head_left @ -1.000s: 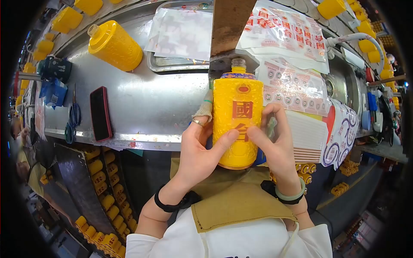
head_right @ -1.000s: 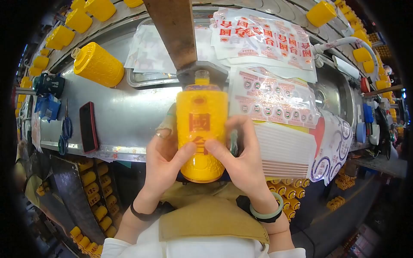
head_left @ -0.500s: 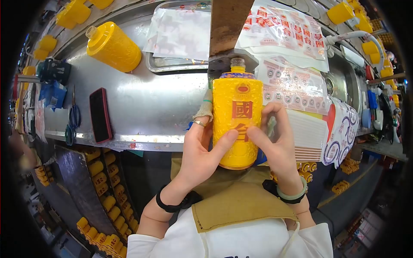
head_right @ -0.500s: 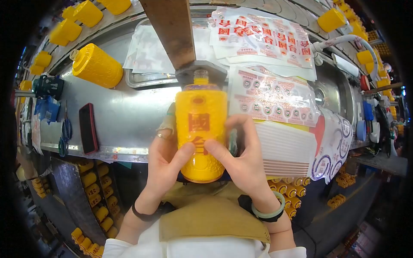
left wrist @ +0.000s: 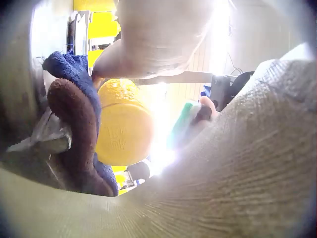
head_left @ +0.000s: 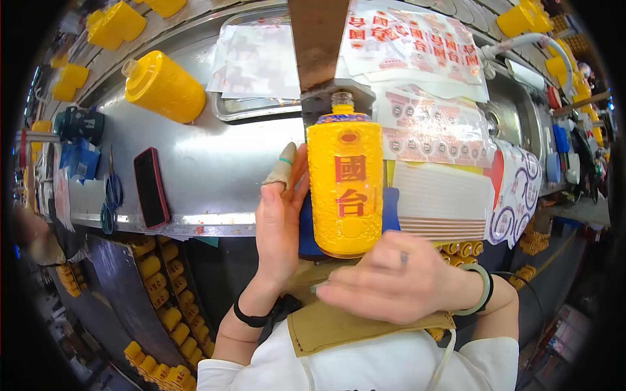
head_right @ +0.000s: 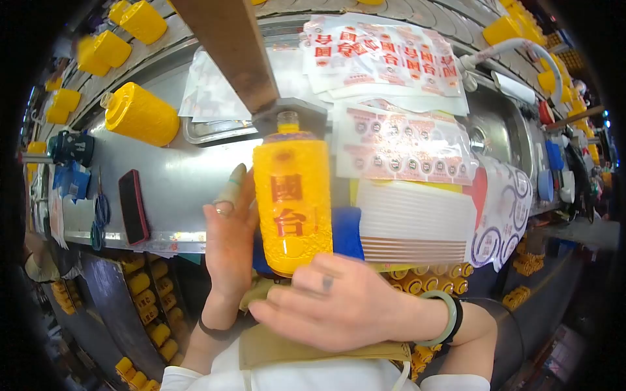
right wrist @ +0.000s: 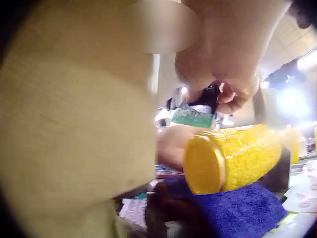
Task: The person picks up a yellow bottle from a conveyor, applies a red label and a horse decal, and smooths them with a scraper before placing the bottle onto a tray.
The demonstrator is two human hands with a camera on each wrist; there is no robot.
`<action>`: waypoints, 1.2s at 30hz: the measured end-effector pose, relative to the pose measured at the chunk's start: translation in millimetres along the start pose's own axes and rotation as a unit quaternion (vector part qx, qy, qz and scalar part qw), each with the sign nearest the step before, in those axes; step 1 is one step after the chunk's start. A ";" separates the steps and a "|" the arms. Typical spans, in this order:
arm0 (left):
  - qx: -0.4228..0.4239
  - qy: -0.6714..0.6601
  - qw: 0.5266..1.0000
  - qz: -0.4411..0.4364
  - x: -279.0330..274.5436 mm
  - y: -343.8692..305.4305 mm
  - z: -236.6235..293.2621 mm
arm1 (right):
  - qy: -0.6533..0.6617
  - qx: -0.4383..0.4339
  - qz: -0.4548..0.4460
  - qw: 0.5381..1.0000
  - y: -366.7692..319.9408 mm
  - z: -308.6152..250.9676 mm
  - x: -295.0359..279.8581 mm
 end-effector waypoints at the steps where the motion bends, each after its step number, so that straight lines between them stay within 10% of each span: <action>1: 0.011 0.016 1.000 0.002 -1.4 -0.4 0.3 | 0.000 0.006 0.004 1.000 -3.1 6.9 -0.3; 4: 0.047 0.084 0.995 -0.002 0.2 -1.8 5.6 | -0.053 0.248 0.237 0.938 -27.0 89.5 -34.1; 9: 0.155 0.255 0.954 0.013 5.4 -14.0 23.9 | 0.154 0.281 0.501 0.804 -55.4 99.3 -40.4; 17: 0.244 0.461 0.852 -0.055 35.0 -23.6 43.1 | 0.124 0.394 0.415 0.811 -80.9 123.8 -20.7; 19: 0.263 0.653 0.696 -0.139 56.4 -30.2 44.5 | 0.251 0.383 0.422 0.782 -84.3 127.2 -16.2; 23: 0.227 0.706 0.649 -0.169 69.9 -31.2 46.5 | 0.188 0.317 0.427 0.826 -80.1 121.8 -21.8; 31: 0.183 0.682 0.685 -0.178 73.7 -37.3 42.5 | 0.108 0.197 0.241 0.944 -46.9 93.1 -40.0; 36: 0.198 0.652 0.711 -0.176 69.3 -40.7 34.9 | 0.050 0.188 0.283 0.939 -43.1 95.5 -45.1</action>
Point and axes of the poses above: each hand's wrist, its own y-axis towards the middle knuckle, its own x-axis out of the palm, z = x × y, the point moved 8 cm from there along y, towards the middle knuckle, and after that the axes turned 4 degrees about y, right-handed, at the moved point
